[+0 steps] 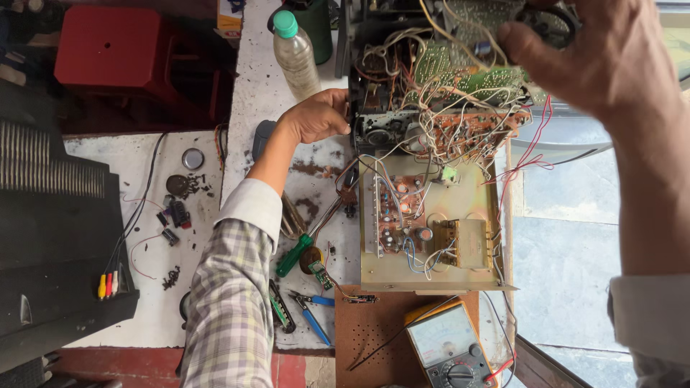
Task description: The person works on the internal circuitry of a television, using a multimeter to test components and wires. They handle a small circuit board and various wires, connecting them to the multimeter probes to check electrical continuity or voltage.
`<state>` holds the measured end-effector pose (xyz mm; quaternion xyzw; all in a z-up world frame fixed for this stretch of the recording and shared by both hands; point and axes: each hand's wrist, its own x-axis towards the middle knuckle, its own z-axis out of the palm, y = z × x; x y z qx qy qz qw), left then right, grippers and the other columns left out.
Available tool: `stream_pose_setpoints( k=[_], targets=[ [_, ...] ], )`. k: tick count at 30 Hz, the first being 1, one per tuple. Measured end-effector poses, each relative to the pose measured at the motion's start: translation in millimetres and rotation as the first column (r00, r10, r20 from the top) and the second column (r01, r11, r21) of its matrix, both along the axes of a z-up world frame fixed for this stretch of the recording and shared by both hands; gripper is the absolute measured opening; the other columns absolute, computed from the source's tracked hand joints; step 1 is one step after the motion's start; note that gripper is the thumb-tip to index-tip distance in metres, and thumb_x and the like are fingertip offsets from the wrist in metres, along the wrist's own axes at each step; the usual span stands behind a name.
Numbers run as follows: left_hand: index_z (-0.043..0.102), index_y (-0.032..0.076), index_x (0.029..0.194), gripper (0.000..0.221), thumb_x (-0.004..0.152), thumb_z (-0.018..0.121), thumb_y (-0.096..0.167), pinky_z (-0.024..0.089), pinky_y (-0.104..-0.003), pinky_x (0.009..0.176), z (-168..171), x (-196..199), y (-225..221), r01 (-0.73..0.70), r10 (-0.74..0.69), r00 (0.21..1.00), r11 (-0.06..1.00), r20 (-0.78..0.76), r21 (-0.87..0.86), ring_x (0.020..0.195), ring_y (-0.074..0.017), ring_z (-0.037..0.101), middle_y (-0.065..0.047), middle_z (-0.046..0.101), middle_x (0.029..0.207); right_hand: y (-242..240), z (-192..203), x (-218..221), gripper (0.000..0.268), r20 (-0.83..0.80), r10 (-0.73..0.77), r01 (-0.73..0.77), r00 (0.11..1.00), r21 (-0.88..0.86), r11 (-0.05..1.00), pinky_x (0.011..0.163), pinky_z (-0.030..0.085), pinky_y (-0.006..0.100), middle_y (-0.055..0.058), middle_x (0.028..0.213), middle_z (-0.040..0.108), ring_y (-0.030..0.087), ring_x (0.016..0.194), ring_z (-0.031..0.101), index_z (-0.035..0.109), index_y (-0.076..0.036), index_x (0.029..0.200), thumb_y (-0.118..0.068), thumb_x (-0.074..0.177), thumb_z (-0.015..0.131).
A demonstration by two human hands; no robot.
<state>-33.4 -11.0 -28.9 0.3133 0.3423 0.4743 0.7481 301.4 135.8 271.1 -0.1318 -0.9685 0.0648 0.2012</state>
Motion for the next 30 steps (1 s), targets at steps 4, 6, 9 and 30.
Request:
stream_pose_setpoints(
  k=[4, 6, 9, 30],
  targets=[
    [0.064, -0.004, 0.115, 0.045, 0.075, 0.055, -0.022, 0.064, -0.042, 0.087, -8.6, -6.3, 13.0, 0.0, 0.012, 0.987, 0.997, 0.162, -0.076, 0.089, -0.022, 0.073, -0.015, 0.071, 0.106, -21.6, -10.2, 12.0, 0.048, -0.033, -0.083, 0.086, 0.996, 0.123, 0.989, 0.11, 0.041, 0.054, 0.019, 0.125, 0.066, 0.038, 0.126, 0.056, 0.05, 0.0, 0.143, -0.039, 0.115, 0.059],
    [0.064, -0.003, 0.11, 0.034, 0.079, 0.055, -0.016, 0.064, -0.043, 0.084, -15.9, -2.0, 23.3, -0.128, 0.15, 0.977, 0.981, 0.152, -0.148, 0.085, -0.0213, 0.072, -0.013, 0.072, 0.101, -24.5, -11.0, 12.1, 0.055, -0.083, -0.061, 0.066, 0.995, 0.06, 0.996, 0.117, 0.033, 0.059, 0.024, 0.132, 0.057, 0.041, 0.135, 0.047, 0.044, 0.001, 0.147, -0.042, 0.113, 0.054],
    [0.065, -0.002, 0.108, 0.031, 0.08, 0.057, -0.012, 0.063, -0.042, 0.084, -35.1, 3.6, 45.3, -0.175, 0.203, 0.976, 0.946, 0.081, -0.272, 0.085, -0.021, 0.072, -0.013, 0.072, 0.1, -29.8, -10.9, 10.8, 0.057, -0.026, -0.148, 0.148, 0.989, 0.036, 0.988, 0.116, 0.033, 0.06, 0.026, 0.139, 0.054, 0.045, 0.135, 0.043, 0.044, -0.004, 0.151, -0.046, 0.114, 0.052],
    [0.072, 0.007, 0.095, 0.011, 0.084, 0.073, 0.01, 0.058, -0.041, 0.082, -60.4, 15.3, 107.8, 0.203, -0.444, 0.819, 0.817, -0.364, -0.54, 0.083, -0.0193, 0.072, -0.009, 0.075, 0.092, -52.8, -7.4, 37.4, 0.056, -0.01, -0.274, 0.275, 0.962, 0.049, 0.96, 0.117, 0.041, 0.046, 0.018, 0.142, 0.052, 0.034, 0.137, 0.048, 0.048, -0.005, 0.152, -0.039, 0.111, 0.067]
  ],
)
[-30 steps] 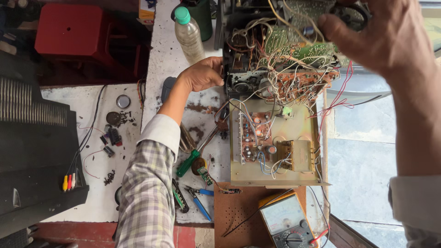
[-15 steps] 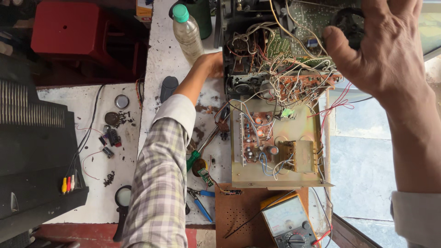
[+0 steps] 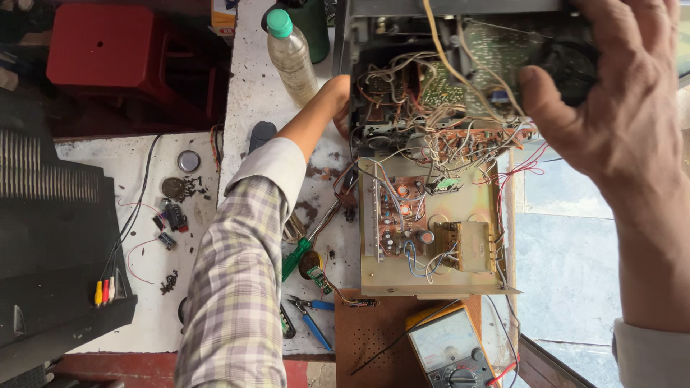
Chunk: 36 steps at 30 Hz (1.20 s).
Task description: The person works on the internal circuitry of a television, using a multimeter to test components and wires. They handle a small circuit board and various wires, connecting them to the multimeter probes to check electrical continuity or voltage.
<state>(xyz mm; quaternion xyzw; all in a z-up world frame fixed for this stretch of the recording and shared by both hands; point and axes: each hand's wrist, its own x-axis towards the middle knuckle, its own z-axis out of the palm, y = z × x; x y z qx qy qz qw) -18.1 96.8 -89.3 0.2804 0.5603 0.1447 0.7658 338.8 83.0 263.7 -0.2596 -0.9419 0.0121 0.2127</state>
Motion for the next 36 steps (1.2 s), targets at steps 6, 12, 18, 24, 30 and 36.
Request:
stream_pose_setpoints(
  k=[6, 12, 18, 24, 30, 36],
  targets=[
    [0.074, 0.009, 0.092, 0.009, 0.086, 0.077, 0.016, 0.057, -0.041, 0.081, 27.7, 0.6, 8.5, 0.177, -0.173, 0.983, 0.982, 0.061, -0.068, 0.083, -0.0188, 0.072, -0.008, 0.076, 0.09, 27.1, -14.4, 23.4, 0.068, -0.231, 0.046, -0.103, 0.972, -0.243, 0.964, 0.094, 0.051, 0.031, 0.013, 0.127, 0.055, 0.019, 0.108, 0.059, 0.051, -0.001, 0.151, -0.049, 0.108, 0.071],
    [0.076, 0.011, 0.084, 0.01, 0.085, 0.082, 0.018, 0.056, -0.036, 0.076, 49.9, 11.8, -34.2, -0.204, 0.215, 0.966, 0.975, 0.143, -0.089, 0.075, -0.0151, 0.072, -0.005, 0.076, 0.085, 31.7, -21.0, 29.3, 0.066, -0.27, -0.044, -0.074, 0.962, -0.411, 0.909, 0.094, 0.055, 0.025, 0.008, 0.121, 0.062, 0.013, 0.103, 0.063, 0.052, -0.001, 0.145, -0.051, 0.106, 0.073],
    [0.075, 0.01, 0.081, 0.019, 0.08, 0.075, 0.03, 0.061, -0.037, 0.062, 59.5, 27.8, -47.7, -0.473, 0.512, 0.85, 0.846, 0.128, -0.245, 0.065, -0.0176, 0.074, -0.004, 0.077, 0.078, 42.0, -19.8, 17.4, 0.055, -0.157, -0.088, 0.02, 0.984, -0.392, 0.92, 0.086, 0.055, 0.023, 0.009, 0.111, 0.065, 0.014, 0.095, 0.065, 0.059, -0.001, 0.138, -0.046, 0.109, 0.074],
    [0.073, 0.007, 0.079, 0.025, 0.082, 0.075, 0.032, 0.064, -0.038, 0.059, 42.0, 22.9, -49.0, -0.517, 0.559, 0.811, 0.823, 0.171, -0.235, 0.059, -0.0181, 0.073, -0.006, 0.075, 0.076, 39.6, -12.7, 10.4, 0.058, -0.226, -0.056, -0.052, 0.972, -0.441, 0.896, 0.089, 0.058, 0.025, 0.007, 0.11, 0.068, 0.014, 0.095, 0.068, 0.06, -0.001, 0.134, -0.051, 0.109, 0.077],
    [0.074, 0.009, 0.083, 0.023, 0.086, 0.073, 0.032, 0.06, -0.039, 0.058, 19.4, 12.5, -31.7, -0.325, 0.34, 0.909, 0.94, 0.243, -0.099, 0.061, -0.0186, 0.072, -0.007, 0.076, 0.079, 38.6, -2.3, 8.6, 0.055, -0.208, -0.016, -0.073, 0.978, -0.409, 0.909, 0.087, 0.059, 0.026, 0.008, 0.106, 0.069, 0.015, 0.094, 0.071, 0.061, -0.001, 0.13, -0.048, 0.104, 0.074],
    [0.075, 0.008, 0.089, 0.029, 0.089, 0.069, 0.036, 0.059, -0.043, 0.062, 26.5, 16.8, -14.9, -0.338, 0.355, 0.921, 0.933, 0.163, -0.121, 0.065, -0.0212, 0.073, -0.009, 0.076, 0.084, 39.9, -4.0, 15.7, 0.064, -0.191, 0.019, -0.076, 0.981, -0.297, 0.952, 0.091, 0.054, 0.031, 0.009, 0.109, 0.064, 0.019, 0.102, 0.065, 0.062, -0.002, 0.13, -0.06, 0.106, 0.072]
  ],
)
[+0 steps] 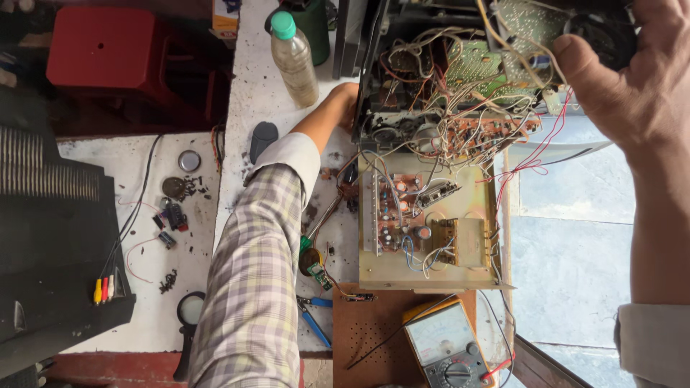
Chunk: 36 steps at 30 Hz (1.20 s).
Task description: The person works on the internal circuitry of a television, using a multimeter to test components and wires. They handle a small circuit board and various wires, connecting them to the multimeter probes to check electrical continuity or voltage.
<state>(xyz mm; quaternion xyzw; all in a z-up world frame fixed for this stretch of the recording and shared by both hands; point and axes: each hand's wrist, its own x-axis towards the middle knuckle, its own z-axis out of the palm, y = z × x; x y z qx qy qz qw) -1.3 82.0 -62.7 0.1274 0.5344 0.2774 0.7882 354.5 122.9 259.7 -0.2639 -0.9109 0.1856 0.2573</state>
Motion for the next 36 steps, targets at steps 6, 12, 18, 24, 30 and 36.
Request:
stream_pose_setpoints(
  k=[6, 12, 18, 24, 30, 36],
  targets=[
    [0.076, 0.008, 0.094, 0.035, 0.092, 0.066, 0.041, 0.058, -0.048, 0.066, -32.3, 2.4, 9.0, -0.175, 0.175, 0.983, 0.985, 0.057, -0.009, 0.07, -0.0238, 0.074, -0.011, 0.077, 0.09, -1.6, -10.6, 2.8, 0.063, 0.043, -0.02, 0.012, 0.999, 0.173, 0.985, 0.107, 0.046, 0.04, 0.014, 0.124, 0.059, 0.026, 0.126, 0.054, 0.06, -0.001, 0.138, -0.053, 0.103, 0.064],
    [0.076, 0.002, 0.099, 0.033, 0.092, 0.069, 0.034, 0.061, -0.042, 0.063, -112.7, -9.4, 40.3, -0.211, 0.199, 0.973, 0.972, 0.121, 0.105, 0.076, -0.0264, 0.075, -0.016, 0.078, 0.093, -12.7, 1.0, -6.1, 0.066, 0.047, -0.065, 0.059, 0.997, 0.122, 0.991, 0.111, 0.046, 0.039, 0.014, 0.129, 0.059, 0.027, 0.131, 0.054, 0.06, -0.003, 0.139, -0.058, 0.103, 0.069],
    [0.074, 0.0, 0.103, 0.028, 0.092, 0.07, 0.026, 0.067, -0.041, 0.07, -147.8, -8.5, 42.9, -0.328, 0.295, 0.937, 0.928, 0.188, 0.178, 0.081, -0.0303, 0.078, -0.02, 0.076, 0.097, -24.9, 11.6, -10.2, 0.071, -0.002, -0.057, 0.057, 0.998, 0.091, 0.994, 0.113, 0.045, 0.04, 0.018, 0.136, 0.056, 0.03, 0.131, 0.055, 0.057, 0.001, 0.14, -0.057, 0.103, 0.071],
    [0.074, 0.0, 0.104, 0.031, 0.096, 0.07, 0.03, 0.065, -0.036, 0.07, -124.3, -11.7, 30.3, -0.214, 0.195, 0.972, 0.964, 0.131, 0.157, 0.084, -0.027, 0.078, -0.019, 0.077, 0.099, -28.8, 15.0, -13.3, 0.074, -0.003, -0.1, 0.1, 0.995, 0.044, 0.994, 0.113, 0.048, 0.039, 0.018, 0.136, 0.057, 0.03, 0.129, 0.057, 0.058, 0.001, 0.141, -0.059, 0.099, 0.073],
    [0.075, 0.002, 0.103, 0.035, 0.094, 0.066, 0.035, 0.065, -0.034, 0.062, -100.7, -8.4, 22.2, -0.201, 0.198, 0.98, 0.965, 0.035, 0.17, 0.08, -0.0241, 0.079, -0.017, 0.078, 0.096, -29.9, 16.7, -14.4, 0.072, -0.017, -0.088, 0.089, 0.996, 0.047, 0.995, 0.117, 0.048, 0.04, 0.018, 0.138, 0.056, 0.031, 0.132, 0.057, 0.058, 0.001, 0.141, -0.056, 0.101, 0.075],
    [0.077, 0.004, 0.108, 0.036, 0.097, 0.067, 0.037, 0.061, -0.03, 0.06, -99.1, -10.6, 18.0, -0.091, 0.095, 0.995, 0.984, -0.022, 0.155, 0.078, -0.0192, 0.076, -0.014, 0.08, 0.099, -25.8, 10.7, -13.2, 0.065, -0.008, -0.089, 0.089, 0.996, 0.052, 0.995, 0.113, 0.047, 0.039, 0.016, 0.133, 0.058, 0.029, 0.129, 0.056, 0.058, -0.001, 0.137, -0.053, 0.104, 0.077]
  ],
)
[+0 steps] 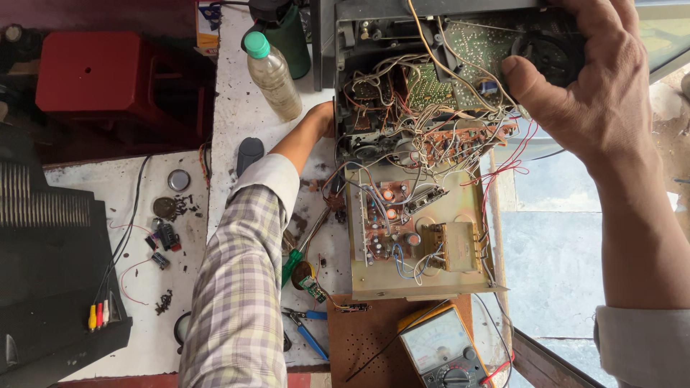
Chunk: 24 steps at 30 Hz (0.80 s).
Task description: The person works on the internal circuitry of a television, using a multimeter to test components and wires. They handle a small circuit board and various wires, connecting them to the multimeter probes to check electrical continuity or voltage.
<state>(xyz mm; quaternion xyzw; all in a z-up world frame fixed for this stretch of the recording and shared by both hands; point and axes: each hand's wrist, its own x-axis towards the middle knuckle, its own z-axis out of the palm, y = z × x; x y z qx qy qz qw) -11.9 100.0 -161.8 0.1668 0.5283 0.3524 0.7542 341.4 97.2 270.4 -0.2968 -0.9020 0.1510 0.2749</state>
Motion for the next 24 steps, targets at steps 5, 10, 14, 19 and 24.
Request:
stream_pose_setpoints(
  k=[5, 10, 14, 19, 24],
  targets=[
    [0.076, 0.006, 0.107, 0.039, 0.096, 0.064, 0.042, 0.065, -0.037, 0.066, 15.9, 11.0, 0.6, 0.038, -0.037, 0.997, 0.999, 0.07, -0.01, 0.078, -0.0189, 0.077, -0.01, 0.078, 0.099, 2.0, -5.4, 5.0, 0.062, 0.012, 0.006, -0.007, 1.0, 0.042, 0.999, 0.112, 0.046, 0.039, 0.016, 0.132, 0.057, 0.029, 0.13, 0.056, 0.058, -0.002, 0.139, -0.05, 0.103, 0.072],
    [0.076, 0.005, 0.108, 0.035, 0.096, 0.067, 0.037, 0.065, -0.04, 0.069, 24.5, 8.4, 1.6, -0.006, 0.009, 0.978, 1.0, 0.211, -0.017, 0.08, -0.0212, 0.076, -0.011, 0.078, 0.102, 7.3, -6.1, 11.2, 0.061, -0.021, -0.005, 0.005, 1.0, 0.005, 1.0, 0.11, 0.046, 0.04, 0.016, 0.131, 0.056, 0.029, 0.128, 0.056, 0.058, -0.003, 0.139, -0.05, 0.103, 0.073],
    [0.077, 0.006, 0.106, 0.032, 0.089, 0.065, 0.029, 0.061, -0.042, 0.06, 11.2, 5.3, 7.8, -0.071, 0.071, 0.973, 0.997, 0.219, -0.012, 0.075, -0.0229, 0.075, -0.011, 0.079, 0.098, 9.6, -7.5, 16.0, 0.062, -0.008, -0.017, 0.017, 1.0, 0.016, 1.0, 0.11, 0.047, 0.04, 0.015, 0.131, 0.057, 0.028, 0.13, 0.056, 0.059, -0.004, 0.139, -0.052, 0.102, 0.072],
    [0.074, 0.011, 0.093, 0.045, 0.086, 0.063, 0.054, 0.048, -0.043, 0.043, -14.8, -4.7, 23.3, -0.118, 0.096, 0.987, 0.978, -0.126, -0.172, 0.053, -0.0221, 0.059, -0.006, 0.066, 0.075, 8.3, -7.2, 18.1, 0.063, -0.03, -0.006, 0.007, 1.0, 0.034, 0.999, 0.111, 0.047, 0.041, 0.015, 0.133, 0.057, 0.029, 0.131, 0.056, 0.059, -0.003, 0.139, -0.052, 0.101, 0.071],
    [0.08, 0.006, 0.1, 0.037, 0.095, 0.067, 0.041, 0.05, -0.04, 0.054, -29.2, -5.8, 31.9, -0.111, 0.131, 0.978, 0.986, 0.161, -0.128, 0.063, -0.0194, 0.065, -0.008, 0.077, 0.086, 5.9, 0.0, 18.7, 0.07, -0.078, -0.03, 0.028, 0.997, -0.02, 0.999, 0.109, 0.047, 0.041, 0.016, 0.135, 0.058, 0.028, 0.128, 0.057, 0.061, -0.004, 0.14, -0.06, 0.101, 0.075]
  ],
)
